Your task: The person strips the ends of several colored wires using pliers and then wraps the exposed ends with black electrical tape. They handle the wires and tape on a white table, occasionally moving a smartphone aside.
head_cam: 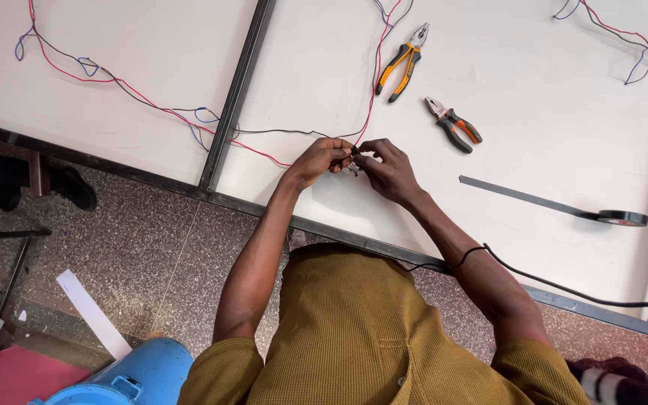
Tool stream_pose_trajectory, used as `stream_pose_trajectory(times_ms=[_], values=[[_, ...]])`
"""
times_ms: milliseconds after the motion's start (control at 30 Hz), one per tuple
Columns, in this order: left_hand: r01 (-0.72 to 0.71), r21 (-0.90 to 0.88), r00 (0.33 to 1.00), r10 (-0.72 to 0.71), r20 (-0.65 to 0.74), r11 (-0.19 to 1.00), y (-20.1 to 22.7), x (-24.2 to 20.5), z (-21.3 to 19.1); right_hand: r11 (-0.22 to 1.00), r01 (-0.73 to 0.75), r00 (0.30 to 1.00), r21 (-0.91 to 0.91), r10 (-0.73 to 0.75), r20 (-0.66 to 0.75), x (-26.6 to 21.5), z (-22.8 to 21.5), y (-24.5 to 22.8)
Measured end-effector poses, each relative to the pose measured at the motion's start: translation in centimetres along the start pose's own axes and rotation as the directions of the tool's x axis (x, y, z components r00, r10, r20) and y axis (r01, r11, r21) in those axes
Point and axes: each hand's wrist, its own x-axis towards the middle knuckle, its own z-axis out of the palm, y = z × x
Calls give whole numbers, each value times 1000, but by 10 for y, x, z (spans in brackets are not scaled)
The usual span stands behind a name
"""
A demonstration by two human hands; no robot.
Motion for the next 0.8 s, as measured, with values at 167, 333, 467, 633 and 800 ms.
stream_pose_trajectory(times_ms=[167,333,467,633,800], values=[[-70,89,998,69,8,994,10,-9,10,984,-78,988,161,97,-116,13,-8,-2],[-192,422,974,226,-32,886,-6,0,20,948,-195,974,253,218,-67,38,-9,25],[-204,734,908,405,-105,647,-22,0,35,921,-385,897,-57,387,213,62,-8,37],[-275,822,856,516,-26,498,-24,-9,48,879,-411,793,-241,475,381,64,4,64],[-210,767,869,476,-138,606,39,-51,81,755,-606,555,-250,626,548,87,-5,70]])
